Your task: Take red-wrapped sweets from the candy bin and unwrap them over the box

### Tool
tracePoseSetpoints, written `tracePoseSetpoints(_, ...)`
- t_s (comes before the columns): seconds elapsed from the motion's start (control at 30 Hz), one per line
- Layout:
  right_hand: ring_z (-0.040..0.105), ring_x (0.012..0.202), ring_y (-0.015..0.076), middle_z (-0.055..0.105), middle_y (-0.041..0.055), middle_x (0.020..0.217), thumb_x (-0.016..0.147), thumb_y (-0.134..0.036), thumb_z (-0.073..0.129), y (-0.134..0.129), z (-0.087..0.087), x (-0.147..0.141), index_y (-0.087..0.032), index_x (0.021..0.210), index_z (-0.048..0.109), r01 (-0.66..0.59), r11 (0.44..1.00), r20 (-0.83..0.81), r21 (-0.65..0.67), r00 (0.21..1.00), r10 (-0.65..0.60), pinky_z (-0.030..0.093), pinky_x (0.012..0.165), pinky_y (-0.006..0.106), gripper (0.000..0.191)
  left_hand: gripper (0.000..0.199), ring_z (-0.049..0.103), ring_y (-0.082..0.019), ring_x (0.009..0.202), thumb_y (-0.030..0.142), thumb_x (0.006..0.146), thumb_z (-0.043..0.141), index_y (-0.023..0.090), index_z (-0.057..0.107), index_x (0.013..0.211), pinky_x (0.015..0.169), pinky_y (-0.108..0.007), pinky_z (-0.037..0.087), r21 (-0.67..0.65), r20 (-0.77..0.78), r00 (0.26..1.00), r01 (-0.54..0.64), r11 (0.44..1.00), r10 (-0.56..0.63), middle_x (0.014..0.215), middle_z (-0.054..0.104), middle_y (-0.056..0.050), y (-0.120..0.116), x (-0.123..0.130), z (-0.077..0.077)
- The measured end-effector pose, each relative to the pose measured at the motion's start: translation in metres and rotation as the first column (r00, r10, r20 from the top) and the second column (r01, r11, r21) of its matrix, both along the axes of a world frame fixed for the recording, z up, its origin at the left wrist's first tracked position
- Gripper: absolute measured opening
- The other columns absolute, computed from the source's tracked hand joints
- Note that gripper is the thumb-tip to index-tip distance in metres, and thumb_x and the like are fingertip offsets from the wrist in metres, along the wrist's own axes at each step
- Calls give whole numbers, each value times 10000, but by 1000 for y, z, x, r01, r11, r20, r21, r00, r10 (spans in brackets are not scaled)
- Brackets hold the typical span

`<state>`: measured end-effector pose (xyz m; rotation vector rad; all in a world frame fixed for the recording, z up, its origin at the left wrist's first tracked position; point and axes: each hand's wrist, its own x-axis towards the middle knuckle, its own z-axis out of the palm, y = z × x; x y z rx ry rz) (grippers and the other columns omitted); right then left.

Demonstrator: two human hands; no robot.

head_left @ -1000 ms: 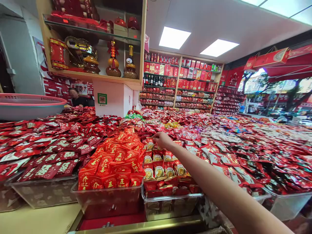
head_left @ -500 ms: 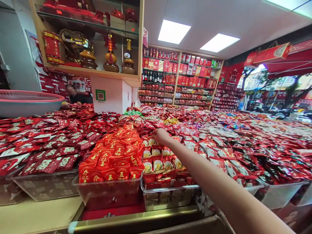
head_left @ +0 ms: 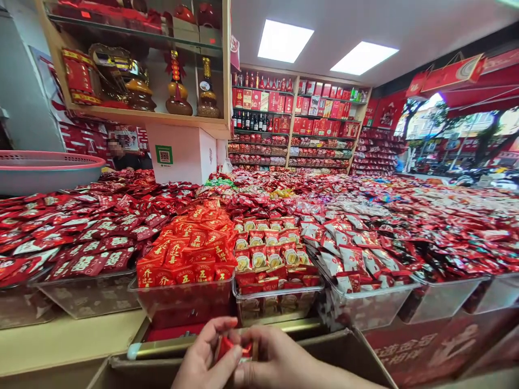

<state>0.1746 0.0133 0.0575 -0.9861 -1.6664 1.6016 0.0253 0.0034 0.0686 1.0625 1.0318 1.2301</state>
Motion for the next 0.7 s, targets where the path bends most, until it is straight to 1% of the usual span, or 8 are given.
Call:
tracePoseSetpoints(0.07, 511, 497, 103, 544, -8, 582, 567, -453, 673, 4, -7, 0, -121, 877, 530, 52, 997, -105, -64, 993, -59, 418, 443, 215, 476, 410, 558, -129, 653, 307, 581, 706, 189, 530, 932, 611, -236, 447, -23, 36, 999, 11, 1000, -10, 723, 610, 6, 2, 10, 5)
tracePoseSetpoints(0.13, 522, 477, 109, 547, -1, 559, 582, -463, 659, 7, -6, 2, -112, 861, 531, 84, 994, -141, -65, 986, -92, 418, 411, 209, 467, 431, 561, -116, 661, 295, 606, 694, 175, 509, 977, 607, -226, 447, -68, 82, 997, 12, 998, -6, 745, 621, -5, 5, 14, 6)
tracePoseSetpoints(0.27, 538, 504, 105, 548, 23, 602, 653, -474, 594, 5, 0, 5, -95, 834, 601, 80, 996, -183, -45, 979, -87, 415, 393, 185, 421, 406, 572, -104, 621, 260, 539, 741, 134, 560, 881, 579, -206, 453, -147, 144, 986, -66, 987, 87, 681, 648, -8, 8, 13, 1)
tracePoseSetpoints(0.43, 540, 543, 109, 546, 35, 628, 678, -498, 556, 2, 0, 3, -103, 833, 649, 92, 996, -218, 6, 972, -88, 438, 424, 191, 434, 354, 611, -116, 669, 263, 541, 741, 149, 594, 842, 622, -196, 478, -74, 168, 978, -115, 991, 126, 696, 686, -4, 5, 14, 1)
tracePoseSetpoints(0.5, 513, 499, 94, 531, 24, 612, 710, -503, 516, 2, 0, 3, -115, 856, 650, 105, 991, -158, 89, 983, -90, 425, 409, 187, 436, 364, 628, -146, 707, 291, 538, 738, 163, 606, 852, 645, -216, 491, -44, 143, 981, -125, 991, 130, 718, 699, -11, 4, 14, 2)
tracePoseSetpoints(0.57, 461, 444, 71, 509, 5, 572, 765, -479, 453, 1, 2, 5, -133, 856, 654, 112, 961, -32, 251, 994, -108, 393, 397, 173, 411, 371, 638, -180, 729, 319, 514, 744, 168, 623, 830, 665, -243, 499, -26, 104, 985, -134, 991, 136, 727, 707, -20, 3, 11, 1)
tracePoseSetpoints(0.63, 455, 462, 74, 519, 0, 567, 818, -413, 400, -1, 4, 8, -164, 884, 650, 85, 883, 104, 461, 983, -149, 393, 450, 180, 360, 360, 638, -201, 760, 337, 503, 748, 164, 632, 796, 702, -260, 496, -13, 57, 990, -127, 992, 127, 737, 711, -30, 5, 6, -1)
tracePoseSetpoints(0.7, 508, 562, 102, 577, 19, 645, 842, -341, 376, -3, 6, 11, -194, 966, 623, 59, 778, 172, 626, 962, -211, 417, 545, 200, 313, 380, 624, -209, 830, 364, 515, 741, 163, 618, 813, 737, -268, 486, -15, 52, 992, -116, 993, 116, 796, 706, -45, 6, 1, -3)
